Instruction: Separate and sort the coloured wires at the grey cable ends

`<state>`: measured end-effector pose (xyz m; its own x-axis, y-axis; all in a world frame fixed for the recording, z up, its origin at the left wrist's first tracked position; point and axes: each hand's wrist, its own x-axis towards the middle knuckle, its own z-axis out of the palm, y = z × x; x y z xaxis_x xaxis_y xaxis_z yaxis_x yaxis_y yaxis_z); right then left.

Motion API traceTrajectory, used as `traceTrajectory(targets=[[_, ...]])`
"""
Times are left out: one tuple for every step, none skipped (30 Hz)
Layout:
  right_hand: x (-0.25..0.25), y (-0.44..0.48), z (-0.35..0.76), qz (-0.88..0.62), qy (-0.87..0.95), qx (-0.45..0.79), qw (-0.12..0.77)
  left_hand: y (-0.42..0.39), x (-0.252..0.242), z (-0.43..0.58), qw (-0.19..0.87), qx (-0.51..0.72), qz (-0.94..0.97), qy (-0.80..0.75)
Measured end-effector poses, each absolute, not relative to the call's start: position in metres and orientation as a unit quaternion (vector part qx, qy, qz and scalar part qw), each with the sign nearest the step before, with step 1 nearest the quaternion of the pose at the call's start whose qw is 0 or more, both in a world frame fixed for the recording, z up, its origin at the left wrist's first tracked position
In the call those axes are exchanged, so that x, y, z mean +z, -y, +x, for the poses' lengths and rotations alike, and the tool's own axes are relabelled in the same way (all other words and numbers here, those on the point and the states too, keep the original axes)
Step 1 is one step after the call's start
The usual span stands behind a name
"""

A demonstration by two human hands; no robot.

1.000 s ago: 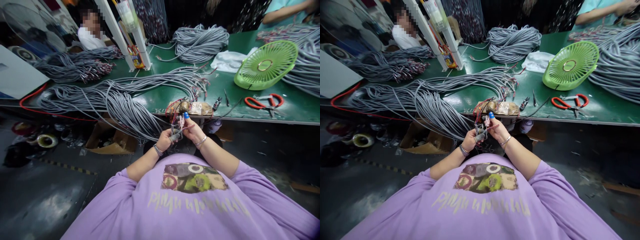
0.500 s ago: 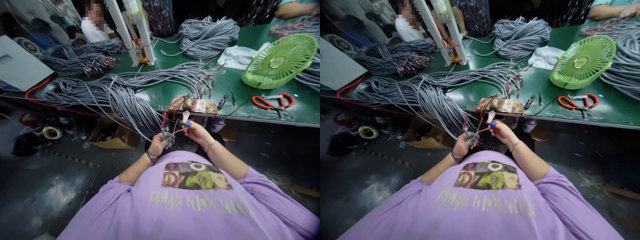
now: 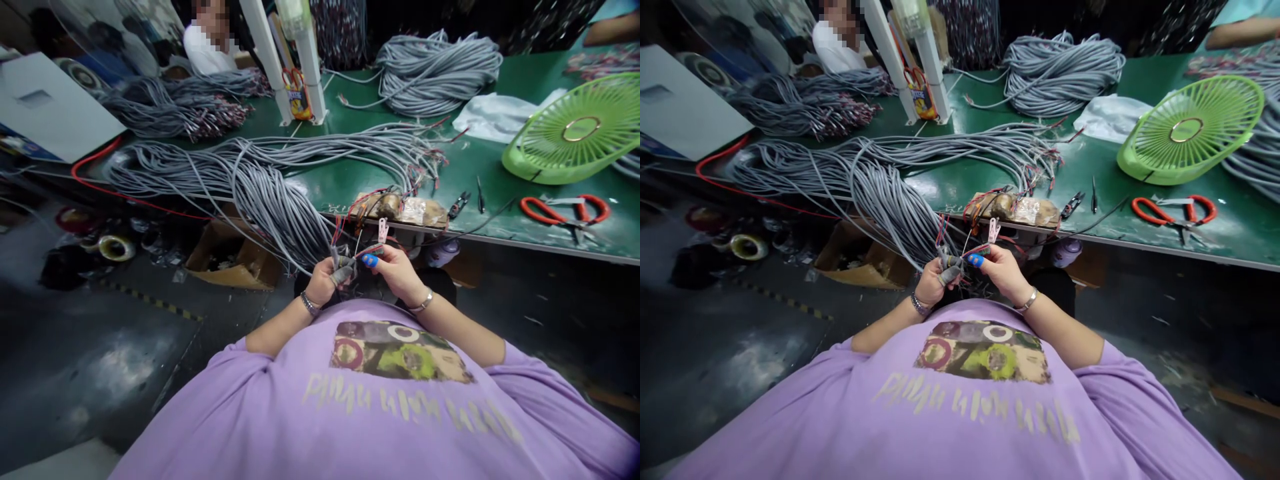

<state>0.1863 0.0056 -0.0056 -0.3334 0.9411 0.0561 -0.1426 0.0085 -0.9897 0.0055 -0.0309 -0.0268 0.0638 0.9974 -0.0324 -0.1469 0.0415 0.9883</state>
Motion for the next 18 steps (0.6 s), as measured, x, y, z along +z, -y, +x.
traceTrajectory(targets=[[-0.003, -0.003, 0.185, -0.358, 0.583, 0.576, 0.448, 0.030, -0.027, 0.005, 0.554, 0.519, 0.462, -0.458], [-0.001, 0.000, 0.185, -0.341, 0.630, 0.543, 0.438, 0.028, -0.026, 0.005, 0.547, 0.528, 0.457, -0.461], [0.002, 0.004, 0.185, -0.314, 0.687, 0.504, 0.419, 0.026, -0.025, 0.006, 0.540, 0.539, 0.452, -0.462], [0.005, 0.007, 0.186, -0.277, 0.747, 0.462, 0.389, 0.025, -0.024, 0.006, 0.534, 0.549, 0.448, -0.462], [0.008, 0.010, 0.187, -0.237, 0.801, 0.421, 0.354, 0.023, -0.023, 0.007, 0.530, 0.558, 0.444, -0.460], [0.010, 0.013, 0.189, -0.202, 0.841, 0.386, 0.322, 0.021, -0.021, 0.007, 0.526, 0.566, 0.440, -0.457], [0.012, 0.015, 0.192, -0.181, 0.863, 0.360, 0.304, 0.020, -0.020, 0.008, 0.523, 0.573, 0.437, -0.456], [0.013, 0.016, 0.195, -0.183, 0.869, 0.341, 0.308, 0.019, -0.020, 0.009, 0.521, 0.578, 0.433, -0.455], [0.014, 0.015, 0.198, -0.214, 0.861, 0.323, 0.331, 0.018, -0.019, 0.009, 0.519, 0.580, 0.432, -0.455], [0.015, 0.014, 0.201, -0.264, 0.841, 0.303, 0.363, 0.018, -0.019, 0.010, 0.518, 0.579, 0.434, -0.456], [0.016, 0.012, 0.203, -0.319, 0.816, 0.280, 0.393, 0.018, -0.019, 0.010, 0.517, 0.576, 0.439, -0.457], [0.016, 0.010, 0.204, -0.368, 0.794, 0.254, 0.412, 0.018, -0.019, 0.011, 0.514, 0.570, 0.448, -0.459], [0.017, 0.007, 0.203, -0.403, 0.782, 0.227, 0.418, 0.018, -0.020, 0.011, 0.511, 0.564, 0.458, -0.461], [0.017, 0.004, 0.202, -0.421, 0.782, 0.203, 0.411, 0.019, -0.021, 0.012, 0.506, 0.557, 0.468, -0.463], [0.017, 0.001, 0.200, -0.428, 0.792, 0.184, 0.395, 0.019, -0.022, 0.012, 0.500, 0.549, 0.480, -0.466], [0.017, -0.001, 0.198, -0.427, 0.803, 0.171, 0.378, 0.019, -0.022, 0.013, 0.493, 0.544, 0.490, -0.470], [0.016, -0.003, 0.195, -0.425, 0.813, 0.165, 0.362, 0.020, -0.023, 0.014, 0.486, 0.539, 0.500, -0.472], [0.016, -0.005, 0.193, -0.422, 0.820, 0.167, 0.349, 0.020, -0.023, 0.014, 0.483, 0.532, 0.508, -0.475]])
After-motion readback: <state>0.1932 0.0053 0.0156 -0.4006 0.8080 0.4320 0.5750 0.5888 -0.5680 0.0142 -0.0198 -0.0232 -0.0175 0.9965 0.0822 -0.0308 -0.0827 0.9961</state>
